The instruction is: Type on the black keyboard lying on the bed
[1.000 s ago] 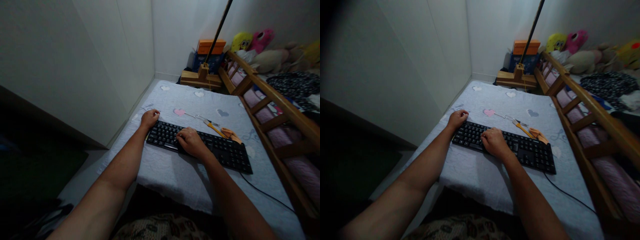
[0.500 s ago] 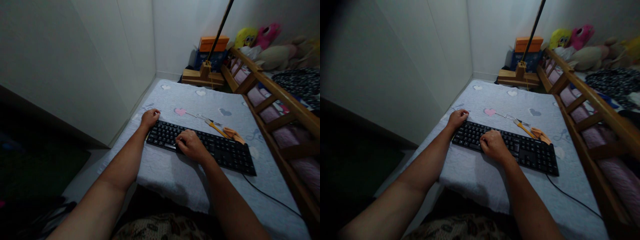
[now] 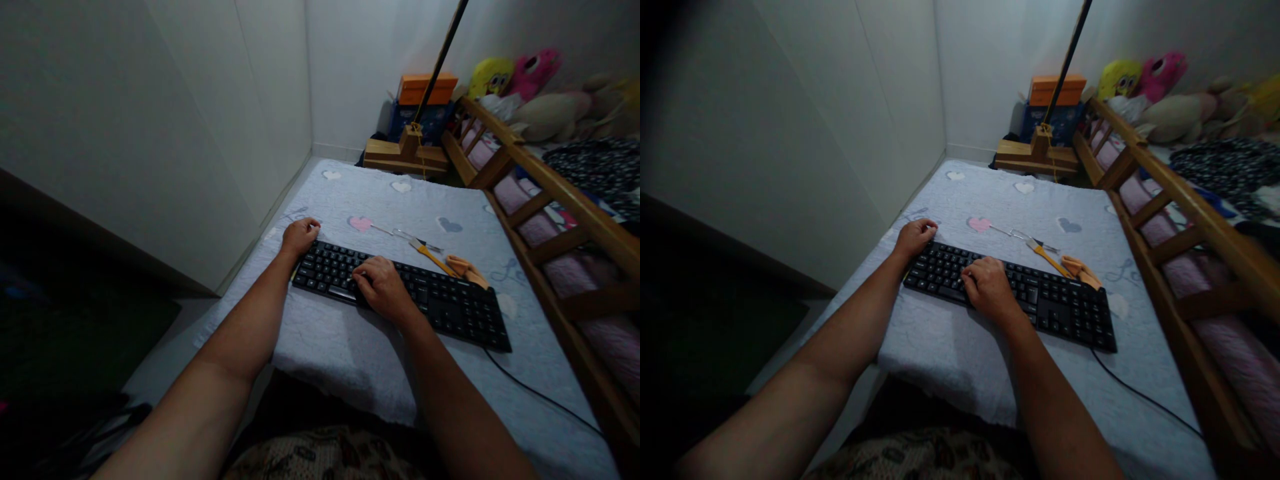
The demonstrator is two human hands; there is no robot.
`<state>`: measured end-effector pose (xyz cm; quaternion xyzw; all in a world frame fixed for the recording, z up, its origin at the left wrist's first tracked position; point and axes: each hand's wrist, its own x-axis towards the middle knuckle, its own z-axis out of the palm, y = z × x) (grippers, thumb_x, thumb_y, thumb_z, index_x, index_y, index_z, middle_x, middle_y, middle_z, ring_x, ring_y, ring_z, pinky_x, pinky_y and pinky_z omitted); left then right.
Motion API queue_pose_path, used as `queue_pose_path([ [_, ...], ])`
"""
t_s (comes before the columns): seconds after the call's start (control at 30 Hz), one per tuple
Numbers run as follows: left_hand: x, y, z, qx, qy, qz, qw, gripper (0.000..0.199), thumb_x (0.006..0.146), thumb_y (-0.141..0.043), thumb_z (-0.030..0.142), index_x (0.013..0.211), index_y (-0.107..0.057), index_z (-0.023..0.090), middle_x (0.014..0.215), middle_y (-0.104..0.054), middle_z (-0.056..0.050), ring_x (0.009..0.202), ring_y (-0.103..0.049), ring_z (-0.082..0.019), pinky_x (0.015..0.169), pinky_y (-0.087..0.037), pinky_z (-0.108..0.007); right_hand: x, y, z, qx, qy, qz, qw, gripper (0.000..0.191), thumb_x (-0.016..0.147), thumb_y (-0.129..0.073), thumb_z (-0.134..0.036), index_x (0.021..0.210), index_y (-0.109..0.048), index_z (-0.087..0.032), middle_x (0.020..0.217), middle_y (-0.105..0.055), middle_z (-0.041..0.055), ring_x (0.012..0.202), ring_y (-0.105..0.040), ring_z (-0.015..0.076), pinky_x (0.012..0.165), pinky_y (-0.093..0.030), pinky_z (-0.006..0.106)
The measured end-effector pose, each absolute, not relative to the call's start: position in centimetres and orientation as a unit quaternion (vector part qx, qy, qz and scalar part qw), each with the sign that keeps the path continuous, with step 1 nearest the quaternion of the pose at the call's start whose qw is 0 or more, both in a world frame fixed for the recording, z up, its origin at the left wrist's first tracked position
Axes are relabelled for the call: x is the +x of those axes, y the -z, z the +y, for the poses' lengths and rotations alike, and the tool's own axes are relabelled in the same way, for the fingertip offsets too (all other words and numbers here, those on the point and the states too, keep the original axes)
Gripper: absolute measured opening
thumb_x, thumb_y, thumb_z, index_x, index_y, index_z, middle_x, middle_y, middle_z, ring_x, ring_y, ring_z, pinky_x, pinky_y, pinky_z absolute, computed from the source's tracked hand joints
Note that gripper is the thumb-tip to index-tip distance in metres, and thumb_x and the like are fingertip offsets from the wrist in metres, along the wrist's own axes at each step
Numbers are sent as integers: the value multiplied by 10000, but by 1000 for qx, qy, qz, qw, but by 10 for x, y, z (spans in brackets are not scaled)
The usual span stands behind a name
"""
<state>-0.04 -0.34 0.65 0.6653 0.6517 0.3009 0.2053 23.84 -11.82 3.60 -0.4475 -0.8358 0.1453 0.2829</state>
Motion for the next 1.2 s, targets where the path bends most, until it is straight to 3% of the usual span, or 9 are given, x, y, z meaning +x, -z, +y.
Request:
queue_pose_path([
  [1.2,0,-8,-3,663,-292,659,203,312,858,-550,314,1034,-763,170,771,-693,-36,714,-589,-174,693,-427,-278,239,-36,-119,-459,-149,-834,268,157,892,-561,-141,799,-673,-200,827,-694,57,868,-571,221,863,-392,378],
])
